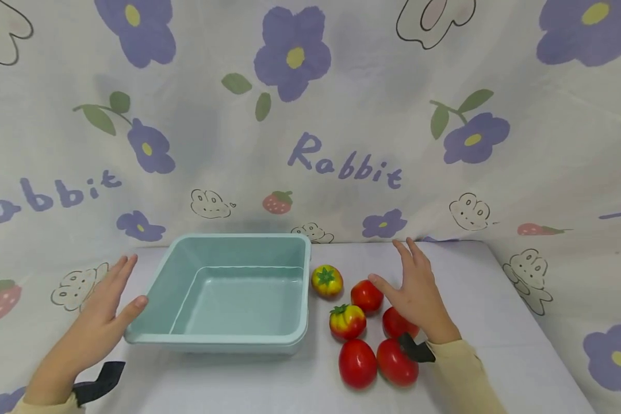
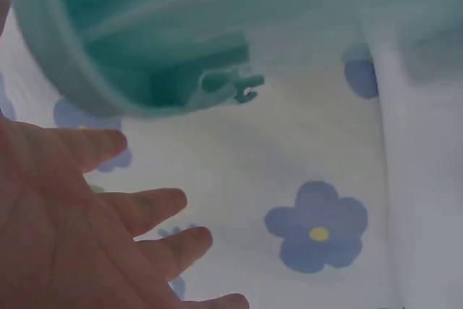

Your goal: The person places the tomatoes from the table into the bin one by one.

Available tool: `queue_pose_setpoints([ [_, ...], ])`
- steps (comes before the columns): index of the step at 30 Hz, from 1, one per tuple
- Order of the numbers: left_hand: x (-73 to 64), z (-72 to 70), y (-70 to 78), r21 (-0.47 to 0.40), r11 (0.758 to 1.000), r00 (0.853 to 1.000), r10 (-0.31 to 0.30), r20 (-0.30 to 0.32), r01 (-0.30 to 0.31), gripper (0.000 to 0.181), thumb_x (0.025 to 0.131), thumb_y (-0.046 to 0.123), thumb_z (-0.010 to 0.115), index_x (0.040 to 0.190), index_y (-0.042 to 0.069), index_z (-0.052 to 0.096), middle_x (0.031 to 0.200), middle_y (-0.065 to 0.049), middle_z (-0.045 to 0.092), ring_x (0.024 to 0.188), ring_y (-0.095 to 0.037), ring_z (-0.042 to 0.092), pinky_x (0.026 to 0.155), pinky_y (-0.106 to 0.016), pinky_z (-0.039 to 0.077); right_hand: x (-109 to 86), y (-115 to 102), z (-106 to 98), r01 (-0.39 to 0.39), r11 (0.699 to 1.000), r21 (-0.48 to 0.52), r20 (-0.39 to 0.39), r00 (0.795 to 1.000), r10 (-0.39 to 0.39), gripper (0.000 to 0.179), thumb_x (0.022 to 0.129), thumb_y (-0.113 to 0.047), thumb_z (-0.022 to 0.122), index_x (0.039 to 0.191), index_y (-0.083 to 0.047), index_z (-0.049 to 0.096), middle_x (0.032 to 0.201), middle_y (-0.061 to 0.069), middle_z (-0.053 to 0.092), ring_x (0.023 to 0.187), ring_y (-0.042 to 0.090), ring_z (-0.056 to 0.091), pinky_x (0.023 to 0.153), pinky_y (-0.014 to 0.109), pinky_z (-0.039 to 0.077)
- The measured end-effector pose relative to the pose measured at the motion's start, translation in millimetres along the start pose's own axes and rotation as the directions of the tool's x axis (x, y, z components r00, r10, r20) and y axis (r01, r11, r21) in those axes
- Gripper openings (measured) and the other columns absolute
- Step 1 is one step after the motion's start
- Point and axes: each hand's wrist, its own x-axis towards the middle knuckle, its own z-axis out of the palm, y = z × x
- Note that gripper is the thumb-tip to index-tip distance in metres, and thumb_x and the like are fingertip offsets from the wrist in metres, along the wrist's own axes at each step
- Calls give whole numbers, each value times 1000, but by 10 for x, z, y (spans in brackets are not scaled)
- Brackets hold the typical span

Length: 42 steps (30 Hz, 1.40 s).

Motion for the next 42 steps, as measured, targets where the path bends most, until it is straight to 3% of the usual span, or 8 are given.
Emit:
queue_pose_setpoints([
  [9, -90, 128, 16, -123, 991, 998, -55, 29, 58, 72, 96, 24, 50, 150, 29, 2, 155, -10, -3, 139, -39, -1, 100, -72, 1, 9, -69, 117, -33, 990, 135, 122, 992, 16, 81, 82, -58, 57, 145, -17, 27, 146, 14, 31, 131, 37, 29, 98, 64, 31],
  [16, -69, 236, 55, -160, 986, 999, -52, -8, 50, 73, 95, 22, 51, 149, 31, 4, 155, -9, 6, 139, -37, 9, 103, -68, 11, 18, -76, 153, -3, 987, 159, 138, 990, -20, 72, 86, -51, 58, 143, -15, 32, 144, 15, 34, 129, 37, 32, 99, 63, 30],
  [25, -82, 249, 81, -161, 985, 998, -57, 31, 62, 76, 94, 25, 54, 149, 31, 3, 155, -9, 8, 139, -37, 10, 102, -68, 14, 36, -34, 273, -10, 986, 168, 213, 977, -26, 71, 84, -50, 61, 142, -17, 35, 144, 12, 35, 131, 36, 31, 98, 62, 32],
  [31, -76, 263, 44, -156, 985, 997, -66, 39, 71, 75, 92, 26, 57, 150, 27, 9, 154, -10, 14, 137, -40, 16, 99, -68, 19, 39, -29, 320, 28, 986, 166, 255, 964, -71, 62, 85, -29, 66, 139, -14, 40, 141, 13, 39, 130, 35, 34, 101, 59, 32],
  [36, -67, 279, 31, -152, 982, 993, -101, 64, 110, 78, 91, 30, 59, 150, 22, 9, 153, -13, 15, 135, -42, 17, 97, -69, 21, 32, -5, 341, 42, 986, 163, 289, 953, -88, 61, 79, -11, 68, 136, -12, 44, 135, 11, 45, 122, 31, 43, 98, 54, 38],
  [42, -76, 285, 8, -172, 977, 990, -112, 90, 126, 86, 88, 31, 63, 150, 19, 6, 154, -11, 13, 137, -39, 13, 100, -67, 19, 38, -3, 379, 68, 983, 169, 335, 934, -122, 69, 72, -4, 74, 134, -12, 46, 131, 8, 48, 116, 28, 47, 94, 50, 45],
])
